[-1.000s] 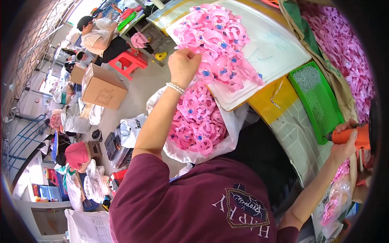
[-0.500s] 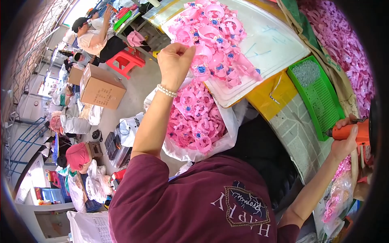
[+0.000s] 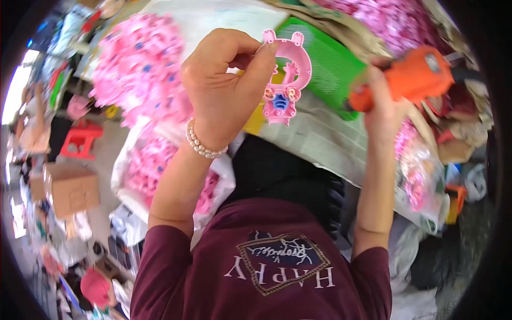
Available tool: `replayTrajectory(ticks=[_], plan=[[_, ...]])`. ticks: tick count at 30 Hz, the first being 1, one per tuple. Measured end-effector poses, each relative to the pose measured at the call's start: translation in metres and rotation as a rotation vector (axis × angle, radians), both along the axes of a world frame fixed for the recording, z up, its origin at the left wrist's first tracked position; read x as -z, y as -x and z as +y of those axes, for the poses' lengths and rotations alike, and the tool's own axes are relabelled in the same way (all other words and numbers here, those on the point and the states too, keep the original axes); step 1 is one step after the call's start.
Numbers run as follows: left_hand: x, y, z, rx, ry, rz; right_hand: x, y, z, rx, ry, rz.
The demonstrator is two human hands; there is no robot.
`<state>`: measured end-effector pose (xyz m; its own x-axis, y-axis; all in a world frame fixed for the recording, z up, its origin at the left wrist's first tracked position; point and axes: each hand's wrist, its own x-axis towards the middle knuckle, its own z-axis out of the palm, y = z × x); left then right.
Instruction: Assembling small decorative elements onto a pink plastic toy frame using a hot glue gun.
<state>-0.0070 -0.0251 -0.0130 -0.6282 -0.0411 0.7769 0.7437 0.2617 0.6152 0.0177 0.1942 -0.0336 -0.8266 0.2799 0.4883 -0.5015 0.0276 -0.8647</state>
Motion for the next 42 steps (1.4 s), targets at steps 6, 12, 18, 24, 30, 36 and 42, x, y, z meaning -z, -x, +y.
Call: replayTrajectory(ticks=[6, 12, 18, 24, 30, 36, 42], plan=[[0.019, 0.017, 0.057, 0.045, -0.019, 0.021, -0.015, -0.005, -0.012, 0.010, -0.140, -0.110], [0.017, 0.018, 0.076, 0.110, -0.092, -0.009, -0.020, -0.002, -0.004, 0.164, -0.148, -0.177], [0.023, 0.012, 0.074, 0.294, -0.159, -0.162, -0.022, -0.001, -0.003, 0.194, -0.160, -0.190], [0.038, -0.012, 0.065, 0.802, -0.508, -0.866, -0.016, 0.003, -0.006, 0.194, -0.141, -0.159], [0.047, -0.025, 0.083, 0.812, -0.603, -0.855, -0.012, 0.003, -0.009, 0.196, -0.091, -0.152], [0.054, -0.025, 0.082, 0.744, -0.642, -0.904, -0.005, 0.003, 0.004, 0.103, -0.105, -0.103], [0.074, -0.027, 0.069, 0.670, -0.647, -1.077, 0.004, 0.021, 0.034, -0.080, 0.068, -0.027]])
